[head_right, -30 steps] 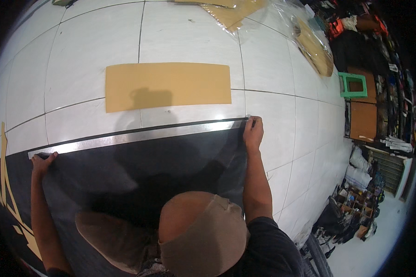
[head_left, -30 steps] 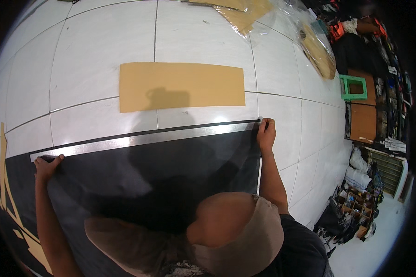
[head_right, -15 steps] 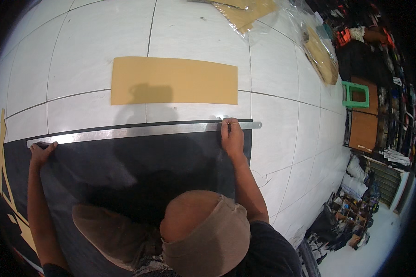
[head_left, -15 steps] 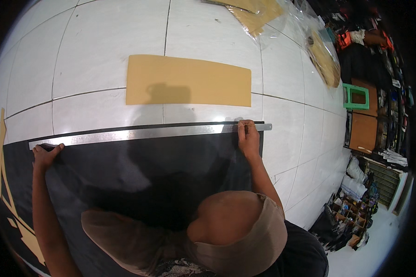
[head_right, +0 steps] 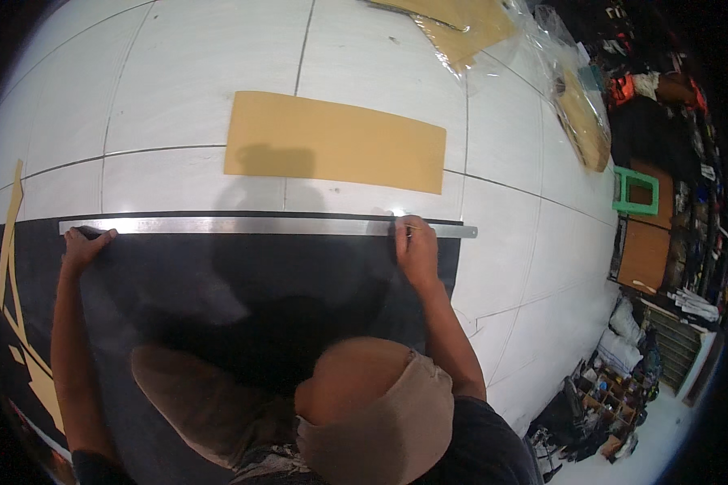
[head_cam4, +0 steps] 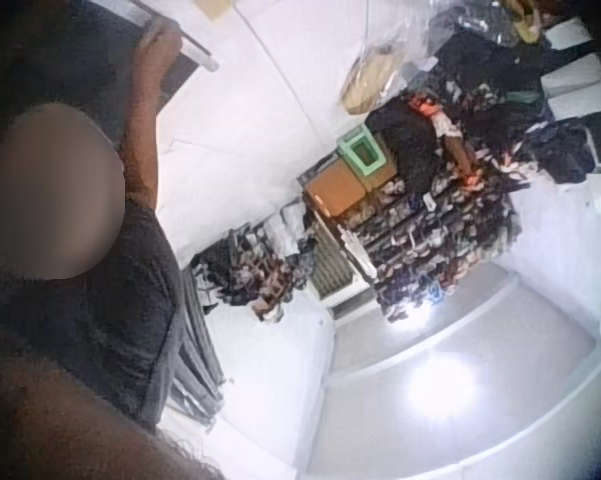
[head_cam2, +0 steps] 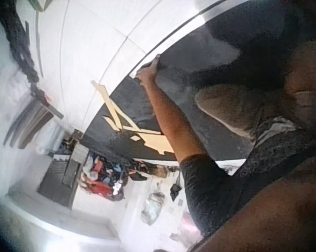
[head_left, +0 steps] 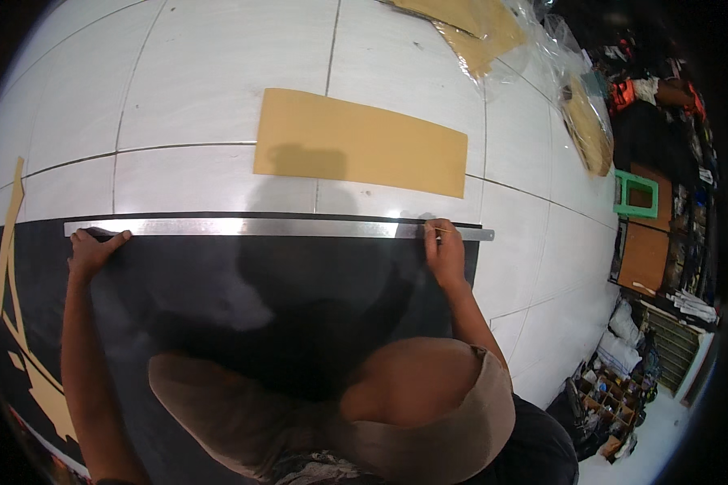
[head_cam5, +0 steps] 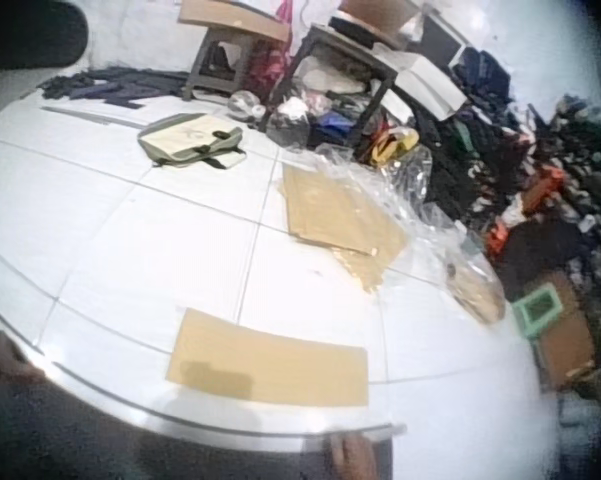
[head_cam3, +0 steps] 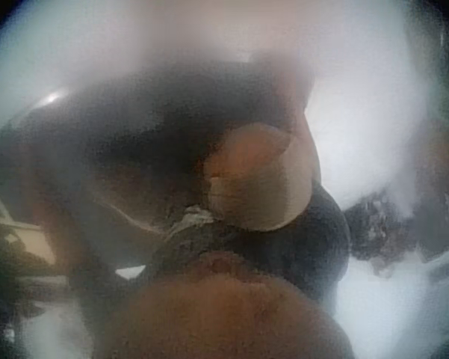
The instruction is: The person uses a long metal ruler and a utility knife to cut a large sheet of black material on the floor. They repeatedly position the ruler, cut along its edge, and remove the cut strips, working methodically across the sheet.
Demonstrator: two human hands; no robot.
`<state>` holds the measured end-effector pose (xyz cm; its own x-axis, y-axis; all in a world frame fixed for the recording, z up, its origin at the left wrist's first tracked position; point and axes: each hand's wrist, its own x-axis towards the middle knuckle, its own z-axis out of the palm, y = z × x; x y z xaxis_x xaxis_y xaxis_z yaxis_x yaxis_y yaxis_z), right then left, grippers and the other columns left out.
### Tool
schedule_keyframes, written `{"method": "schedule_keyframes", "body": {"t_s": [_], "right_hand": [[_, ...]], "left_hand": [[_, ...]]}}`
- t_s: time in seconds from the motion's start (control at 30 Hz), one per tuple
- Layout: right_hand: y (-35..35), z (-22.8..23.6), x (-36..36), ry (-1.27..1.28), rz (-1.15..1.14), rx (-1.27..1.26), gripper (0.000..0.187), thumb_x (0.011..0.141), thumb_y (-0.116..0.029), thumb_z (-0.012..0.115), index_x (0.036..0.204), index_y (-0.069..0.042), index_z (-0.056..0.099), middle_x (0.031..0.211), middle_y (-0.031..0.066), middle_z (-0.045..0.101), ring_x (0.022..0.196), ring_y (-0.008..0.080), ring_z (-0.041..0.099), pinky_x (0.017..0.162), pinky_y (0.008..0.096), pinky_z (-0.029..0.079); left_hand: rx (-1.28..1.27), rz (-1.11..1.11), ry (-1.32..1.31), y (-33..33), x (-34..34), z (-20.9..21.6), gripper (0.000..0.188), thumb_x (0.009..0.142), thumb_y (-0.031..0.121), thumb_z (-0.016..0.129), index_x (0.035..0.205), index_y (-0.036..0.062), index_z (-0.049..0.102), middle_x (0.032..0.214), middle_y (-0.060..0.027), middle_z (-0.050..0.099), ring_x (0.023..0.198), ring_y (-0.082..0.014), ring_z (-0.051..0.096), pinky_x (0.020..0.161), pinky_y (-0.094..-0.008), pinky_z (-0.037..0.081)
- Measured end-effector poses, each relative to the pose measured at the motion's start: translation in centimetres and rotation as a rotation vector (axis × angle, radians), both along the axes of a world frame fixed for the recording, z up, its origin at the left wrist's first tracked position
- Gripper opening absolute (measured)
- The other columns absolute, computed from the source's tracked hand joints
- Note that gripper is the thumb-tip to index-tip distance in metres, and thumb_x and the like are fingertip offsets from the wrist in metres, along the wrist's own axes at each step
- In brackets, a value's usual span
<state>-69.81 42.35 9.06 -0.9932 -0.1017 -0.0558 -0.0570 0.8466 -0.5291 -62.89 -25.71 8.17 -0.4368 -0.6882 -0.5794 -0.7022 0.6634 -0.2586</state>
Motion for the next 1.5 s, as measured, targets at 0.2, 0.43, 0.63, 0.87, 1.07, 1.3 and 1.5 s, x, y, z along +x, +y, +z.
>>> {"method": "schedule_keyframes", "body": {"t_s": [0.2,0.43,0.63,0.87,1.07,1.3,1.5], "right_hand": [[-10.5,-0.3,-1.5,0.043,0.475,-0.065,0.009,0.093,-0.01,0.064,0.099,-0.003,0.064,0.098,0.0167,0.067,0.094,0.04,0.062,0.086,0.0472,0.047],[-22.2,-0.5,-4.8,0.006,0.98,-0.13,0.009,0.094,-0.011,0.064,0.101,-0.005,0.061,0.097,0.015,0.064,0.092,0.037,0.061,0.083,0.0466,0.048],[-35.4,-2.0,-7.1,-0.057,1.286,-0.292,0.014,0.098,-0.017,0.058,0.103,-0.004,0.061,0.097,0.0161,0.064,0.094,0.0375,0.061,0.085,0.0485,0.048],[-51.8,-3.2,-7.8,-0.159,1.394,-0.372,0.022,0.102,-0.024,0.054,0.105,-0.004,0.064,0.097,0.0163,0.069,0.095,0.0363,0.066,0.083,0.0481,0.05],[-58.8,-3.5,-6.9,-0.179,1.333,-0.455,0.024,0.101,-0.026,0.057,0.106,-0.006,0.068,0.095,0.0128,0.072,0.092,0.0321,0.068,0.081,0.0447,0.052],[-61.1,-4.8,-6.4,-0.183,1.265,-0.415,0.025,0.1,-0.028,0.059,0.111,-0.008,0.071,0.103,0.0104,0.076,0.095,0.0297,0.072,0.082,0.0416,0.055],[-61.2,-3.8,-5.9,-0.185,1.285,-0.339,0.027,0.101,-0.029,0.054,0.112,-0.011,0.071,0.106,0.0118,0.075,0.102,0.0323,0.07,0.09,0.0468,0.054]], "left_hand": [[0.044,0.017,0.005,-0.8,0.5,0.1,0.156,0.054,0.093,0.07,0.153,-0.0157,0.018,0.162,-0.0341,0.019,0.151,-0.0427,0.025,0.118,-0.061,0.024],[0.087,0.051,-0.021,2.5,-1.9,2.6,0.157,0.055,0.09,0.073,0.155,-0.0145,0.012,0.164,-0.0329,0.013,0.154,-0.0414,0.019,0.118,-0.0574,0.027],[0.112,0.099,0.055,2.0,-0.5,2.5,0.158,0.055,0.088,0.075,0.155,-0.0158,0.009,0.163,-0.0368,0.008,0.155,-0.0433,0.015,0.117,-0.0554,0.032],[0.141,0.101,0.074,2.6,-0.9,3.1,0.156,0.059,0.085,0.076,0.154,-0.0171,0.006,0.163,-0.037,0.005,0.155,-0.0442,0.011,0.116,-0.0525,0.034],[0.148,0.112,0.075,2.5,-1.0,3.2,0.155,0.058,0.082,0.08,0.154,-0.0164,0.008,0.162,-0.0388,0.006,0.155,-0.045,0.011,0.116,-0.0506,0.036],[0.154,0.111,0.08,2.5,-1.0,3.0,0.159,0.054,0.087,0.078,0.154,-0.0159,0.009,0.163,-0.0365,0.007,0.155,-0.0428,0.011,0.118,-0.0516,0.034],[0.144,0.112,0.056,2.5,-1.1,3.0,0.159,0.054,0.087,0.076,0.154,-0.016,0.008,0.163,-0.0361,0.009,0.155,-0.0418,0.011,0.118,-0.0517,0.034]]}}
